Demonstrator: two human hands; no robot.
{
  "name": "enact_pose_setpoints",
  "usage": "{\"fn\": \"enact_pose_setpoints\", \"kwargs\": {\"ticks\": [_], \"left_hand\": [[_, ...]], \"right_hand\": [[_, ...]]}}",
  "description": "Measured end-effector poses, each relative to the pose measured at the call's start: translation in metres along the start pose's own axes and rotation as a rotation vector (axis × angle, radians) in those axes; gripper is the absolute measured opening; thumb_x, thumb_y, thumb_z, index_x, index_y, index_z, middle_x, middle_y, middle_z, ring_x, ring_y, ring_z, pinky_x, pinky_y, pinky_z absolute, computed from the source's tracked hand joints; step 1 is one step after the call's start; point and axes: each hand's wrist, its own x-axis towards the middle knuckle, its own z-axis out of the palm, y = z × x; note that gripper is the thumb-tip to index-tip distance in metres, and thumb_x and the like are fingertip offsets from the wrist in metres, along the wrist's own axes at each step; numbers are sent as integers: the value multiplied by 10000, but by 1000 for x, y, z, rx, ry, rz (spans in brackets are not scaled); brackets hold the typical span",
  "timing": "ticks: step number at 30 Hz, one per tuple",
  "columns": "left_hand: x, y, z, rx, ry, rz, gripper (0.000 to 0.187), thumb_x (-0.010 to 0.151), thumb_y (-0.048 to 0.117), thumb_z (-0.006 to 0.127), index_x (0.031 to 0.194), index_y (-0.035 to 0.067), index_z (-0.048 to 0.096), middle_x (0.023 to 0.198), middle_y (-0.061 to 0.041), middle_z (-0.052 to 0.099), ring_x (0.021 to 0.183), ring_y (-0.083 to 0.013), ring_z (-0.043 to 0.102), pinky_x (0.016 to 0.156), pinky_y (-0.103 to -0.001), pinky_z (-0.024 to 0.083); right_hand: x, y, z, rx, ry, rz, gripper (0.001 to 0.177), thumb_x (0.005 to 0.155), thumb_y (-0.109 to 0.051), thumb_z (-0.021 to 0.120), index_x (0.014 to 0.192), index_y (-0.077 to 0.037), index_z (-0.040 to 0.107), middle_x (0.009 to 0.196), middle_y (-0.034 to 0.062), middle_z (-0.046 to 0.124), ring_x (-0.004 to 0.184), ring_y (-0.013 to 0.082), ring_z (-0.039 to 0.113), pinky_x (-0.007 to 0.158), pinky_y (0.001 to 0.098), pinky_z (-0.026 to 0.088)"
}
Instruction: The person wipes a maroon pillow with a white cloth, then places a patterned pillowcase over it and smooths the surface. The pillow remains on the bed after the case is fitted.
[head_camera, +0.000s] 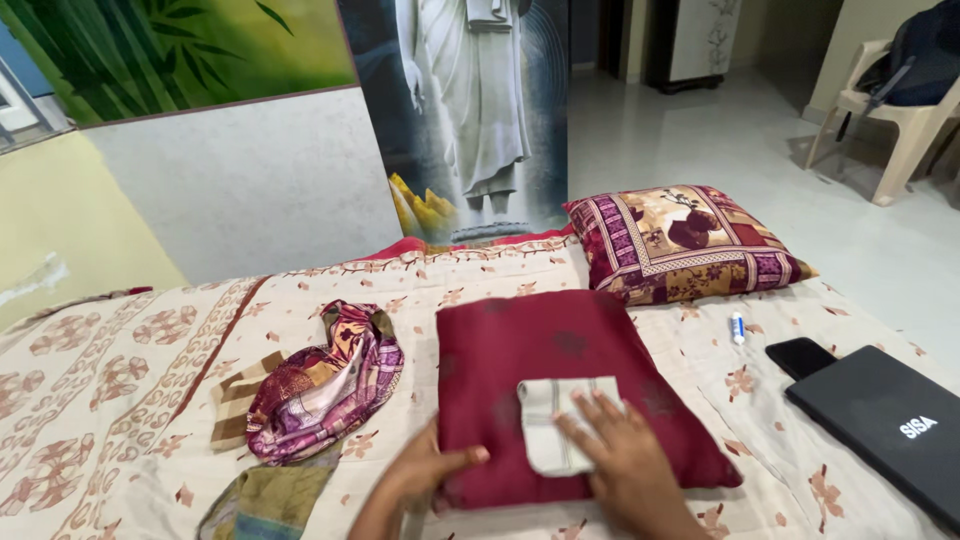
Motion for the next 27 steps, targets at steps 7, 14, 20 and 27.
{"fn": "enact_pose_setpoints", "kwargs": {"ticks": [7, 14, 20, 27], "left_hand": [[16, 42, -12, 773, 888, 183, 448, 915, 266, 702, 1309, 78, 599, 1168, -135, 738, 993, -312, 715, 884, -431, 546], [-21, -1, 49, 831, 406, -319, 634, 1064, 584, 453, 1103, 31, 761, 1086, -208, 805, 1023, -296, 759, 899, -360, 533], [28, -26, 42, -213, 565, 81, 913, 831, 482, 762, 1486, -2, 348, 1443, -210, 551, 1286, -323, 604, 1014, -412, 535], [44, -38, 29, -366, 517, 46, 1076, 720, 312, 850, 1562, 96, 215, 1485, -155, 484, 1301, -321, 562, 1023, -446, 551]], "right_hand": [[-8, 58, -3, 229, -127, 676, 648, 870, -72, 523, 1492, -248, 473, 1298, 227, 649, 1160, 398, 642, 1015, 459, 498], [-48, 44, 44, 238, -146, 720, 515, 923, -112, 528, 1435, -169, 503, 961, 257, 734, 954, 427, 699, 897, 508, 528], [-38, -13, 68, 307, 74, 10, 680, 663, -168, 734, 1286, 33, 546, 982, 254, 680, 939, 418, 647, 823, 515, 498], [-1, 38, 45, 159, 77, 291, 546, 716, -73, 660, 1261, -85, 626, 838, 158, 650, 849, 379, 623, 800, 504, 487]]}}
